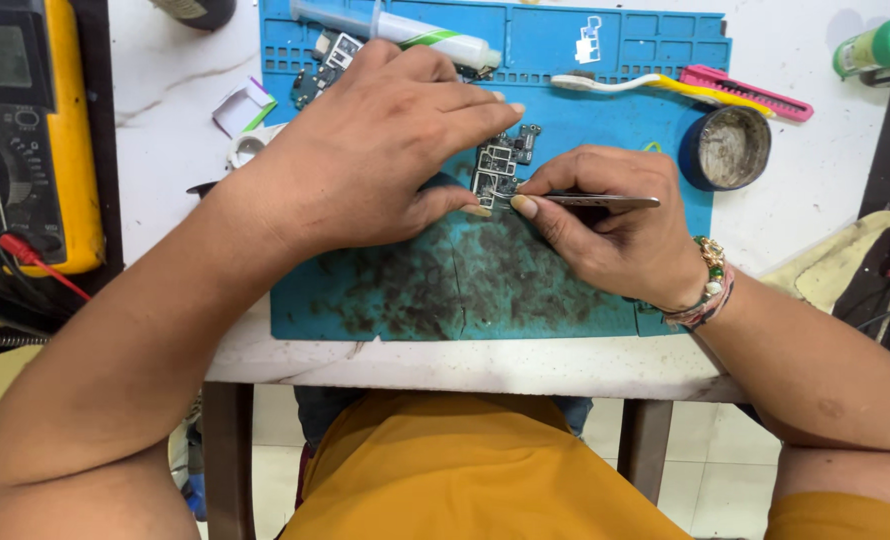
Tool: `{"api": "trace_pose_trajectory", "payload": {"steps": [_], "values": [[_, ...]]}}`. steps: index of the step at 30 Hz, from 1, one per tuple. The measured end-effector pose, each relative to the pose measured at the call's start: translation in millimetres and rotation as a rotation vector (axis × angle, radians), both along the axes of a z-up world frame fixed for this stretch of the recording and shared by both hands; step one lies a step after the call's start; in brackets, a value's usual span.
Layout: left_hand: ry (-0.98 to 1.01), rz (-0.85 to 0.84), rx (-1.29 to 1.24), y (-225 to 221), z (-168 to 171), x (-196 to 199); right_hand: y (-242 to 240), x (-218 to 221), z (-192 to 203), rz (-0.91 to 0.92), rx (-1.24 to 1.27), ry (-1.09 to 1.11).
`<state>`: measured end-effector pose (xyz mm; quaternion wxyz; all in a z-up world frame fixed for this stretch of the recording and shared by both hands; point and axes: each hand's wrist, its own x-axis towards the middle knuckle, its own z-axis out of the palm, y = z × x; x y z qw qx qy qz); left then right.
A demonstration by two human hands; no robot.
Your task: The person works on a circuit board using tweezers and a soldering iron to apply and remove small components.
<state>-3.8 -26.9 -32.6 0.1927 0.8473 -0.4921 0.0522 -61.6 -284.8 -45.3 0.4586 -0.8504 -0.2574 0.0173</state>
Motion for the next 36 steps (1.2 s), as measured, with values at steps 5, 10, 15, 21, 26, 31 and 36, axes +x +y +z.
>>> {"api": "trace_pose_trajectory", "payload": {"steps": [5, 10, 15, 21, 26, 31, 36], "values": [[0.028, 0.03, -0.038, 0, -5, -2, -4, 1, 2, -0.005, -0.016, 0.011], [-0.021, 0.044, -0.118, -12, -8, -10, -17, 6, 4, -0.015, -0.068, -0.001], [-0.061, 0.115, -0.016, -30, -2, -14, -26, 10, 11, -0.017, -0.117, -0.002], [0.118, -0.061, -0.095, -36, 9, 22, -28, 11, 11, -0.006, -0.09, 0.036], [0.304, -0.213, -0.08, -44, 7, 38, -29, 13, 10, -0.003, -0.097, 0.017], [0.239, -0.215, -0.116, -36, 0, 31, -29, 14, 8, 0.009, -0.066, 0.058], [0.162, -0.166, 0.015, -41, 2, 26, -26, 14, 8, 0.024, -0.082, 0.02]]}}
